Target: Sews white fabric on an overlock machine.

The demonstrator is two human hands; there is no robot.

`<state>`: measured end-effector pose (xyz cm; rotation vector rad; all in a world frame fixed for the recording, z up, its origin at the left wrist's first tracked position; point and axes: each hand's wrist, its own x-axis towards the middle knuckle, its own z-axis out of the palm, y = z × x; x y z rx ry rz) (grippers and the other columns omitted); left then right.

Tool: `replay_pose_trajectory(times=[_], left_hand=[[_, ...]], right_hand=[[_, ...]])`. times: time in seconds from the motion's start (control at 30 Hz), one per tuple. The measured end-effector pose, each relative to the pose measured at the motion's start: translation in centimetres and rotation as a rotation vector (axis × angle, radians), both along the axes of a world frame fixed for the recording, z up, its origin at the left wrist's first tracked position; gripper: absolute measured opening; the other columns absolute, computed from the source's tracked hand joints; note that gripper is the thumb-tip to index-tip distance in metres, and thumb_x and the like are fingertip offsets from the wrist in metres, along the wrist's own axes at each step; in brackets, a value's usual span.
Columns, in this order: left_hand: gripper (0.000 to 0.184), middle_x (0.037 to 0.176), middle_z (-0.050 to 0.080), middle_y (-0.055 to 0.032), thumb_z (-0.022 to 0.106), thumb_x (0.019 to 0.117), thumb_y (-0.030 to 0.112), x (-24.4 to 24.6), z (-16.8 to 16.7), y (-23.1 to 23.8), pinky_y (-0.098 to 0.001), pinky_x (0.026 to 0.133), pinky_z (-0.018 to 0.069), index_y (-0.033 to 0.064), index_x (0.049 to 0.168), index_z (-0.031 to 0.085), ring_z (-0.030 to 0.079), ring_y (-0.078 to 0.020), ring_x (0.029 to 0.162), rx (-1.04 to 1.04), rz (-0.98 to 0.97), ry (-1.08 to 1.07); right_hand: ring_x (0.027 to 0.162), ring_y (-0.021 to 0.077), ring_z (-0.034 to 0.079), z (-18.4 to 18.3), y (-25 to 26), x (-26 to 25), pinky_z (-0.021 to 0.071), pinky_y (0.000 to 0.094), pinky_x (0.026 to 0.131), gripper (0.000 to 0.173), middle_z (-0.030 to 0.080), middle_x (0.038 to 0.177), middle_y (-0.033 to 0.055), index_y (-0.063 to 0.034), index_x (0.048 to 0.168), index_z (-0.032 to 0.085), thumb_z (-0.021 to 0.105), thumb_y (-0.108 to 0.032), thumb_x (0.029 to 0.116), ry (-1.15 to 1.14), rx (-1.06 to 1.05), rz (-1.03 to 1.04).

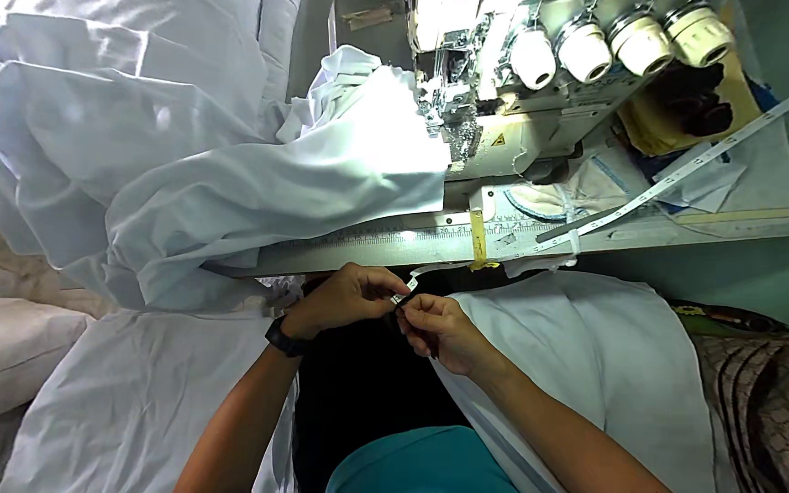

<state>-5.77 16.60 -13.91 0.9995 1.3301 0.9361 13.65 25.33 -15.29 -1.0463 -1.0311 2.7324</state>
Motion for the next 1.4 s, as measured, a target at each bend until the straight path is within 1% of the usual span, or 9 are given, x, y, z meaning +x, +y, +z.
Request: replay_pose_trajectory(times=[0.2,0.37,0.5,0.67,0.8,0.97,1.13,1.27,1.4], left_hand=[[0.014,0.104,0.07,-0.0006,0.068,0.0898,0.0,-0.6,1.5,0.0,-0.0119,0.078,0.0525,-0.0042,0.102,0.071,0.063,0.0055,0.086,-0.08,-0.014,0.105],[0.01,0.09,0.072,0.0088,0.061,0.0961,0.004,-1.1,4.0,0.0,-0.0135,0.078,0.0558,0.0019,0.099,0.071,0.066,0.0061,0.082,0.165,0.21,0.243],[0.012,0.091,0.069,0.0117,0.055,0.1006,0.006,-0.4,4.9,1.6,-0.0138,0.081,0.055,0.0042,0.101,0.067,0.065,0.0064,0.085,0.399,0.329,0.339],[0.01,0.092,0.067,0.0086,0.059,0.0994,0.006,0.2,5.1,3.7,-0.0156,0.082,0.0561,0.0032,0.099,0.069,0.064,0.0046,0.086,0.594,0.435,0.426],[0.005,0.089,0.07,0.0077,0.063,0.0943,0.002,-0.3,6.1,4.5,-0.0147,0.079,0.0563,0.0001,0.098,0.066,0.065,0.006,0.082,0.625,0.506,0.527],[0.006,0.086,0.069,-0.0101,0.064,0.088,-0.007,-1.1,6.0,8.4,-0.0229,0.075,0.0572,-0.0077,0.091,0.068,0.066,-0.0074,0.078,0.734,0.53,0.697],[0.012,0.088,0.072,-0.0179,0.062,0.0922,-0.003,-2.2,5.6,11.8,-0.0325,0.079,0.0564,-0.0099,0.095,0.072,0.07,-0.0205,0.081,0.65,0.513,0.785],[0.014,0.085,0.071,-0.0187,0.062,0.0945,-0.002,-2.4,6.4,11.4,-0.031,0.076,0.0541,-0.013,0.099,0.07,0.067,-0.0188,0.076,0.586,0.464,0.715],[0.013,0.083,0.07,-0.0177,0.062,0.0941,-0.004,-2.4,6.5,11.4,-0.0293,0.073,0.0525,-0.0135,0.097,0.07,0.065,-0.0165,0.073,0.595,0.454,0.689]], right_hand=[[0.048,-0.0009,0.052,0.7,1.1,-0.1,0.0429,0.0124,0.045,0.018,0.064,0.07,-0.0021,-0.0044,0.087,0.063,0.05,0.0,0.0997,0.106,0.124,-0.087],[0.05,-0.0069,0.043,0.0,4.9,-1.9,0.0374,0.0119,0.047,0.007,0.058,0.067,-0.0131,-0.0087,0.091,0.067,0.062,-0.006,0.0948,0.116,0.668,-0.444],[0.062,-0.0062,0.052,-1.4,7.2,-4.5,0.0473,0.0099,0.058,0.011,0.06,0.083,-0.0042,0.0012,0.089,0.069,0.061,-0.003,0.0953,0.105,1.021,-0.661],[0.06,-0.0039,0.055,-0.5,8.6,-6.7,0.0488,0.0121,0.055,0.016,0.064,0.089,-0.0007,0.0066,0.109,0.066,0.057,-0.002,0.0979,0.181,0.862,-0.516],[0.056,-0.005,0.051,-1.0,8.8,-7.1,0.046,0.0123,0.054,0.015,0.059,0.071,-0.0074,-0.0049,0.081,0.064,0.061,-0.004,0.0957,0.188,0.875,-0.4],[0.058,-0.0065,0.056,-1.4,7.8,-6.3,0.0499,0.0143,0.056,0.009,0.063,0.072,-0.0102,-0.003,0.089,0.066,0.062,-0.009,0.0956,0.119,0.943,-0.405],[0.068,-0.0056,0.055,-1.1,7.7,-6.2,0.0445,0.0087,0.067,0.026,0.063,0.072,0.0111,0.0136,0.082,0.067,0.065,-0.009,0.0936,0.156,1.454,-0.467],[0.063,0.0151,0.057,-0.4,7.1,-5.4,0.0445,0.021,0.063,0.03,0.061,0.066,0.0232,0.0147,0.074,0.065,0.066,-0.007,0.0943,0.011,1.771,-0.46],[0.061,0.0083,0.054,0.6,7.1,-4.7,0.0424,0.0199,0.062,0.029,0.058,0.063,0.0147,0.0141,0.073,0.064,0.07,-0.007,0.0932,0.018,1.596,-0.409]])
